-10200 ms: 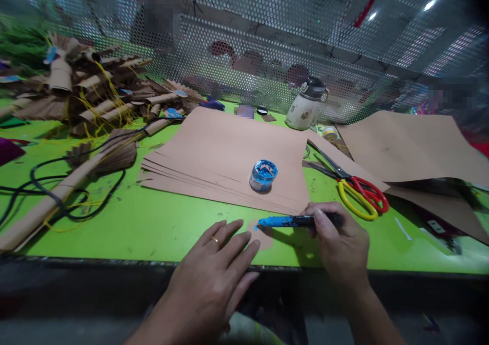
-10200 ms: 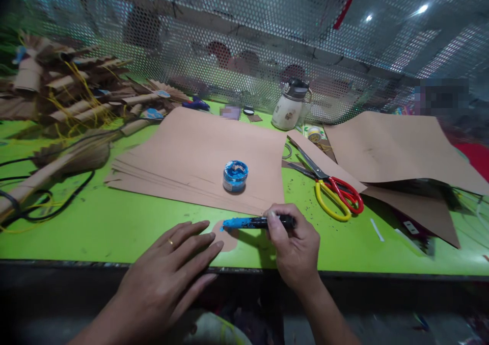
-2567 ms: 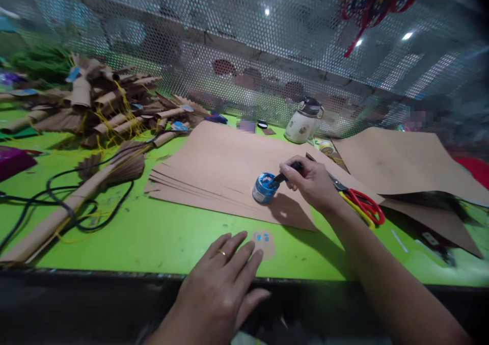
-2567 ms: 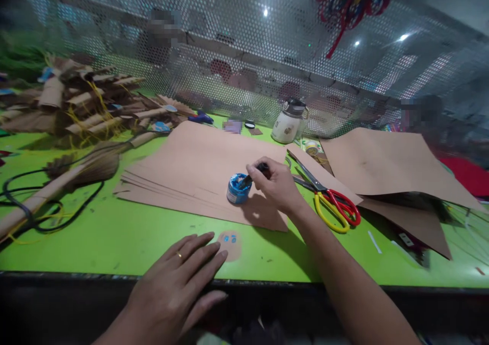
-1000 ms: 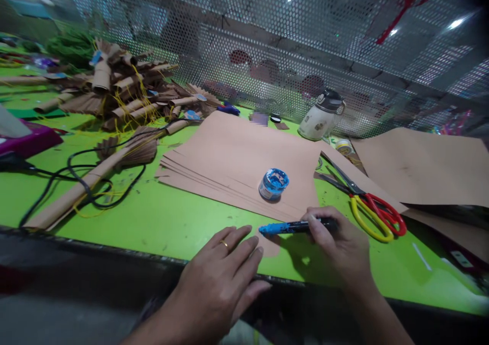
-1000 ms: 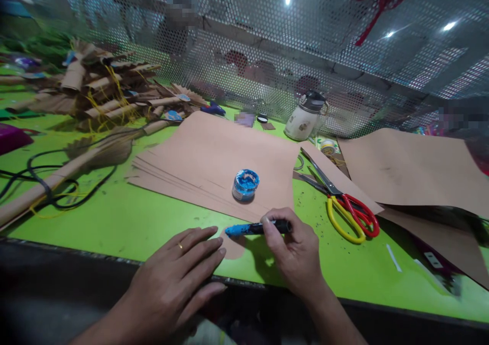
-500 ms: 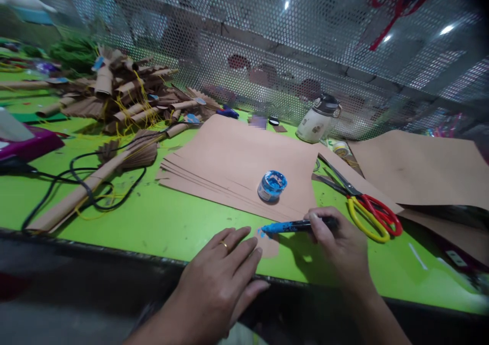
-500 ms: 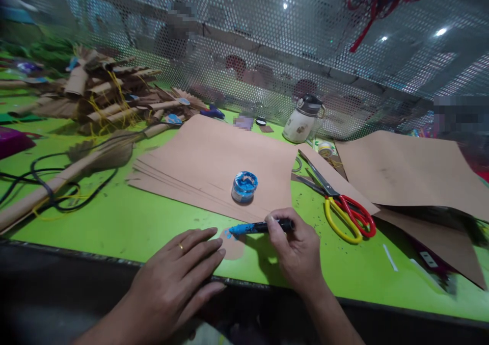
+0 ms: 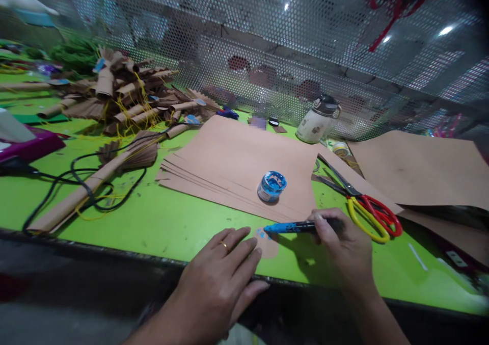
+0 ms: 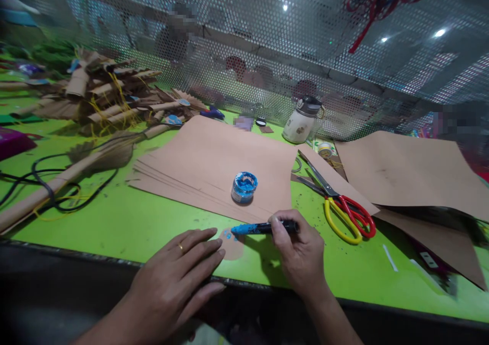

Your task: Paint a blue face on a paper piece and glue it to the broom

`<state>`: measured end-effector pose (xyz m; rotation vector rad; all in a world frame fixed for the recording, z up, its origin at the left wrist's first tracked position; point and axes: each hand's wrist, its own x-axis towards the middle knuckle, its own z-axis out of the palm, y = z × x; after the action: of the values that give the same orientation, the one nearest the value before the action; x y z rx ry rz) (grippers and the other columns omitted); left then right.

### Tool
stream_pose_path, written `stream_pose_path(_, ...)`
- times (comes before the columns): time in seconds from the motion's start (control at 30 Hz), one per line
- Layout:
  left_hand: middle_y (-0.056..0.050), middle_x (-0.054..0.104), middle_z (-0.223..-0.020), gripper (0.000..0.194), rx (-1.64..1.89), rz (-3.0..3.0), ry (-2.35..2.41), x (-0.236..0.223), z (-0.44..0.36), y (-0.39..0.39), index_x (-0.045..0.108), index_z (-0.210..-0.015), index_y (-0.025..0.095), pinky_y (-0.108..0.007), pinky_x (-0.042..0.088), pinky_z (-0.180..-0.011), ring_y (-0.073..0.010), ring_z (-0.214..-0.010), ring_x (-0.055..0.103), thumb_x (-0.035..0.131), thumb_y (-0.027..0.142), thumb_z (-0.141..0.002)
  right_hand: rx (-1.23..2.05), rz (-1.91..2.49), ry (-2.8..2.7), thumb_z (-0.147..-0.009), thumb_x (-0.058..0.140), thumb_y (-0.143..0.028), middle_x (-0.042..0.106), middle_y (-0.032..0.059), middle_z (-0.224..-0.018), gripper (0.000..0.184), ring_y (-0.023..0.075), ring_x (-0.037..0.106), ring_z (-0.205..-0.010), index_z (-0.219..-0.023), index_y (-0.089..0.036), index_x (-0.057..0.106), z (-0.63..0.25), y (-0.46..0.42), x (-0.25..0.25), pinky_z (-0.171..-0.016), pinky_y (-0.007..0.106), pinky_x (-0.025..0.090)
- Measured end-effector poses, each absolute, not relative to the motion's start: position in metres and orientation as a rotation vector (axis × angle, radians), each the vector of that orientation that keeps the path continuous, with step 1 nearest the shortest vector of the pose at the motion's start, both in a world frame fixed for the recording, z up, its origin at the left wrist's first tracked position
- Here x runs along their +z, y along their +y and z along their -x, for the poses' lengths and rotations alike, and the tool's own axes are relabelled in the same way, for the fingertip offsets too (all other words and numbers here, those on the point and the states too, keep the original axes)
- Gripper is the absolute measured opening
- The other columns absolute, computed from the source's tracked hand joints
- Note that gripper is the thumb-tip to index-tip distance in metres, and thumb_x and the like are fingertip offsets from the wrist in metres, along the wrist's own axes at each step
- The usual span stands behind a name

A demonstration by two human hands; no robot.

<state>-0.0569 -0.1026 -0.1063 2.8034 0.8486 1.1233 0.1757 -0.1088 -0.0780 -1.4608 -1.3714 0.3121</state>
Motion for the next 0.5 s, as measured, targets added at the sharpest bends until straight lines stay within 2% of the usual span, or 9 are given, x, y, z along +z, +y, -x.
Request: stream_pose_path(0.5,-0.01,0.072,-0.106,0.026,1.135,-2.802,0.86,-0.106,0.057,-0.1032,0.066,-0.112,0.012,-0.049,0.057,-0.088,-0.0308,-0.108,0.063,0.057,0.028,-0.094,0.177,1.369,-1.63,-0.091,0.061,-0.025,0.061,-0.0053,-0.059,0.013,0.0085,0.055,-0.048,-0.079,-0.021,0.064,-0.1764,-0.1049,-0.0746,-0.046,0.016,0.043)
